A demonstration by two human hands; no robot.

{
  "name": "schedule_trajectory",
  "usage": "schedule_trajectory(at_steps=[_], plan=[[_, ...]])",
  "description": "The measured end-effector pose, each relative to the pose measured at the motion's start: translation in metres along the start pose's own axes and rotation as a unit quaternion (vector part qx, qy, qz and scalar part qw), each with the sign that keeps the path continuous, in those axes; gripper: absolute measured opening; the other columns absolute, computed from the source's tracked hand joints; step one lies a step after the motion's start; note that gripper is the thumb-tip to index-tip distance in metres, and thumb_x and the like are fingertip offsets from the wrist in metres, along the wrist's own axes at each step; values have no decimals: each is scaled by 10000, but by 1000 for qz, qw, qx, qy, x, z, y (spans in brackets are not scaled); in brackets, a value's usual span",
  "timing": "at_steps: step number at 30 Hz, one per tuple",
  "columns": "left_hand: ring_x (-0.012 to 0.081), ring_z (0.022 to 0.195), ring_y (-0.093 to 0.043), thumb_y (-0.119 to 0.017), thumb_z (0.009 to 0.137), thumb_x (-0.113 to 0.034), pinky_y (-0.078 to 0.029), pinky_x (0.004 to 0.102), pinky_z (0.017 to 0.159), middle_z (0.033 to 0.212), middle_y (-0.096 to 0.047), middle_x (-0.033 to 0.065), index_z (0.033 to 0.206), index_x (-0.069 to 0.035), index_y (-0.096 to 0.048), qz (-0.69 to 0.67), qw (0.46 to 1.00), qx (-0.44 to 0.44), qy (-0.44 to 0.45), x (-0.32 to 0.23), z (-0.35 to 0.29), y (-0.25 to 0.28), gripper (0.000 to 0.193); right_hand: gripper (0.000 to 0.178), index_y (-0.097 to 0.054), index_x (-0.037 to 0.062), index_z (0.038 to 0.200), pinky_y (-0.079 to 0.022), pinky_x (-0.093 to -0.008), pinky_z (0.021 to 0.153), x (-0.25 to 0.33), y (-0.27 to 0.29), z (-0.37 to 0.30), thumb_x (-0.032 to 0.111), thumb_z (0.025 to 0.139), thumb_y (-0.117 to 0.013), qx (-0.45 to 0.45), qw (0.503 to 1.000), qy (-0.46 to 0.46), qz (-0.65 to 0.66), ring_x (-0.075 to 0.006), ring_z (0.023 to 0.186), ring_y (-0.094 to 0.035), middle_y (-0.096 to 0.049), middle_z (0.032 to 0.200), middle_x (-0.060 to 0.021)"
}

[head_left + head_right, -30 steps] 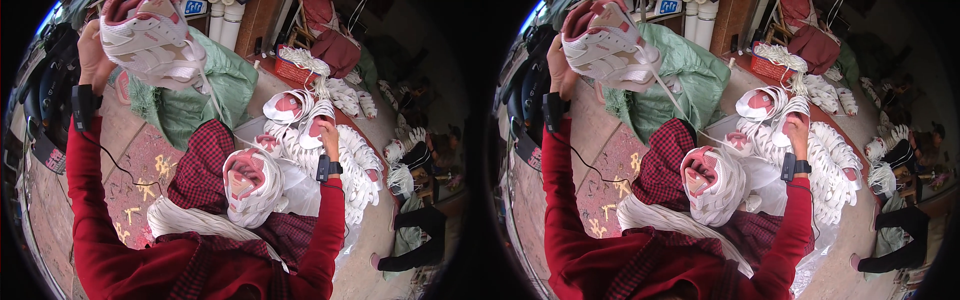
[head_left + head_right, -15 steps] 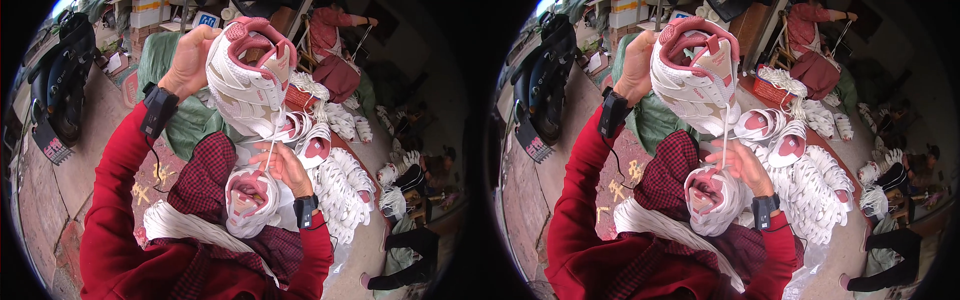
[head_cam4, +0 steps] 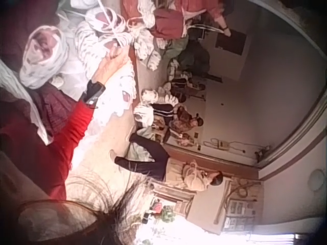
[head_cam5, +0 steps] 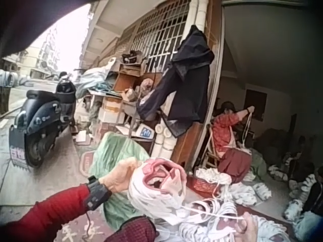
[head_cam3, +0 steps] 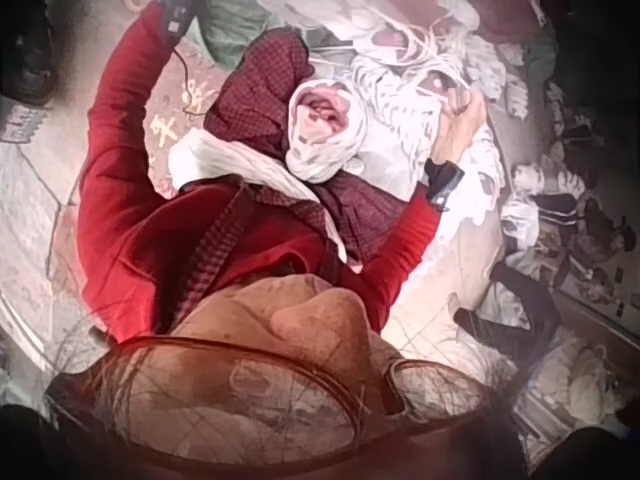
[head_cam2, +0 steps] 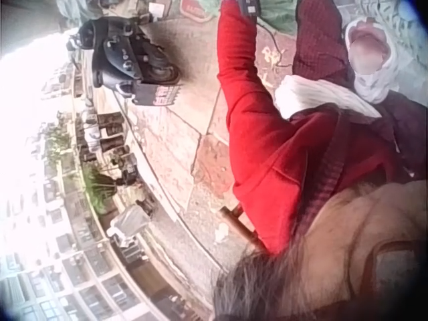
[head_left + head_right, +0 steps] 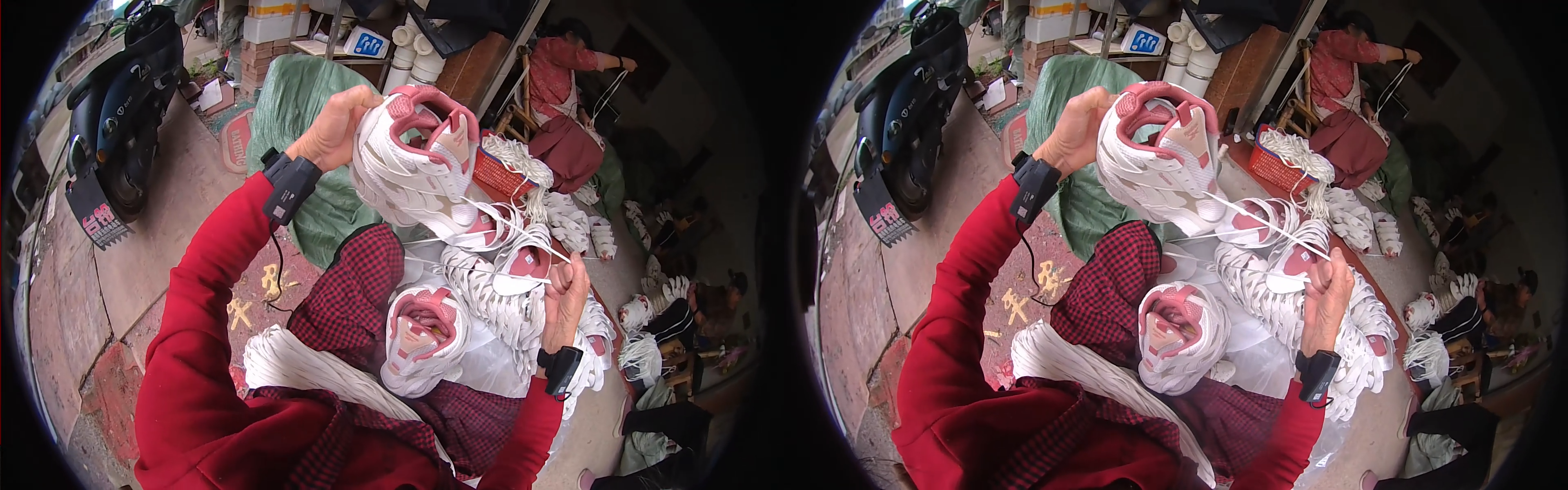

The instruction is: The recorder is lacing a white and pink Reebok shoe while sitting among a large pile of shoe components.

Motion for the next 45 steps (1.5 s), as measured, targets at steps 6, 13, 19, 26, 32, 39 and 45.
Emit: schedule_trajectory(at_steps=[6,13,19,26,32,39,45], plan=[[327,1101,-626,-450,864,-315,-457,447,1007,1235,-624,213,1279,67,-524,-114,979,-153,-71,-59,-30,82,569,355,-541,77,688,-283,-233,459,10,235,28,296,966,-566,-212,964,22,-158,-50,478,-346,-347,542,52],[251,937,-658,-482,852,-242,-526,364,871,1060,-670,159,1086,32,-601,-120,992,3,-24,-19,-13,9,380,512,-602,-68,1183,-483,-378,865,-15,49,39,395,972,-536,69,730,232,-640,-291,1016,-640,-653,1103,-244],[234,833,-674,-539,923,-272,-571,372,802,955,-696,132,1007,-18,-641,123,967,-114,-190,-15,-33,-57,287,655,-464,-45,1374,-431,-336,1005,-55,-119,-55,506,1030,-380,328,937,-94,-79,-234,1188,-568,-588,1286,-169],[230,1036,-663,-649,868,-327,-528,350,927,1154,-672,149,1222,-54,-611,15,995,67,-71,-18,11,-78,449,502,-458,-40,1352,-463,-331,996,-33,-161,-89,267,982,-602,309,946,-71,66,-175,1155,-587,-596,1278,-119],[208,1186,-571,-562,917,-601,-484,433,985,1317,-580,100,1399,-85,-473,103,992,66,20,-24,-33,-64,712,441,-475,-32,1287,-447,-328,1005,-27,-151,-112,173,943,-659,212,975,2,74,-172,1130,-586,-601,1249,-132],[160,1009,-641,-646,933,-377,-506,359,935,1165,-661,51,1238,-61,-610,69,997,41,-5,-43,-40,-79,440,438,-466,-37,1288,-466,-325,970,18,-182,-134,220,972,-629,247,968,39,33,-163,1110,-594,-607,1233,-127],[185,1054,-654,-522,1005,-262,-531,343,944,1216,-651,102,1309,-39,-542,-42,984,173,16,-70,-87,-48,378,365,-570,30,1223,-501,-309,838,4,-101,-145,315,997,-536,258,924,52,-279,-169,1059,-613,-619,1182,-93]])
Point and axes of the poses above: each hand's wrist, its own z-axis towards the middle knuckle, its own y-axis out of the back of the hand, x = y × z, the point moved 9 cm from there along z, towards the middle knuckle
